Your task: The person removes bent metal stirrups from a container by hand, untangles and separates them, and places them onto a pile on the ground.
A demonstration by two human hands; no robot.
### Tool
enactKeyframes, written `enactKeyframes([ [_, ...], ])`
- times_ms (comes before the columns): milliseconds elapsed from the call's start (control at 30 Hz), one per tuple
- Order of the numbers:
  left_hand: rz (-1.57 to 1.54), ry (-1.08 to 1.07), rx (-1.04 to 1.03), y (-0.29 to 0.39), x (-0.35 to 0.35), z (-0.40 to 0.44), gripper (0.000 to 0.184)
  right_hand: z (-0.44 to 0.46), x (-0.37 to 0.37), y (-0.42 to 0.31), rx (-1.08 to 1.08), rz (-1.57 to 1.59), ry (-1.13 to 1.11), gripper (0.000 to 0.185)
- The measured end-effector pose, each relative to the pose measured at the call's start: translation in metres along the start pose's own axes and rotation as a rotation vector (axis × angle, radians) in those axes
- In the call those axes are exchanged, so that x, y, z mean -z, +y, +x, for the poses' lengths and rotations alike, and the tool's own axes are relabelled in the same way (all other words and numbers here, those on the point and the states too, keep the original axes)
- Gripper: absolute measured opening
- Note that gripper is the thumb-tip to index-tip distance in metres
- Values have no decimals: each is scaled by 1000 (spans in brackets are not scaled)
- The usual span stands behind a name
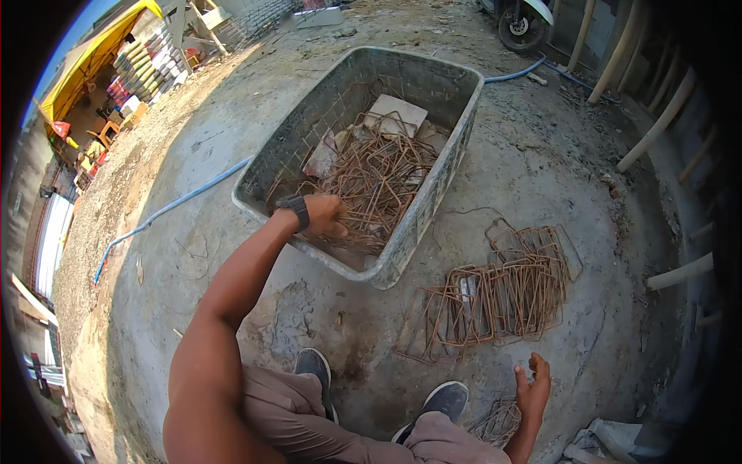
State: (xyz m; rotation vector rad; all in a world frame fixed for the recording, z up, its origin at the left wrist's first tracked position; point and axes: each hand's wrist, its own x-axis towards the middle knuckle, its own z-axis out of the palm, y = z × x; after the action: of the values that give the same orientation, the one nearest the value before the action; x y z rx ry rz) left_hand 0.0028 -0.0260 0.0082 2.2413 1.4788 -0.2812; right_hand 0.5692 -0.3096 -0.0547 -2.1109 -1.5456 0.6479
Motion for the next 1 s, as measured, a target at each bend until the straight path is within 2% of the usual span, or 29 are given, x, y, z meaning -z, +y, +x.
enactKeyframes([
  [100,7,203,5,35,50,-22,46,2,-1,-18,12,49,-36,53],
  [167,121,337,56,60,85,-40,50,0,-3,-21,17,42,-59,52],
  [233,-26,569,57,67,119,-58,57,0,-5,-19,17,23,-70,51],
  [333,-68,832,63,82,161,-84,56,3,-7,-21,49,82,-81,49],
  [433,-90,1044,2,110,182,-103,46,20,-2,-43,146,152,-69,46],
  [633,-325,1211,-49,135,185,-105,36,62,29,-125,428,245,-61,41],
  [733,-462,1220,-172,150,185,-103,33,85,47,-174,496,303,-78,41],
  [933,-452,1214,-281,172,192,-108,29,140,72,-287,802,453,-5,58],
  [1000,-467,1212,-308,175,191,-108,35,159,68,-320,889,482,2,61],
])
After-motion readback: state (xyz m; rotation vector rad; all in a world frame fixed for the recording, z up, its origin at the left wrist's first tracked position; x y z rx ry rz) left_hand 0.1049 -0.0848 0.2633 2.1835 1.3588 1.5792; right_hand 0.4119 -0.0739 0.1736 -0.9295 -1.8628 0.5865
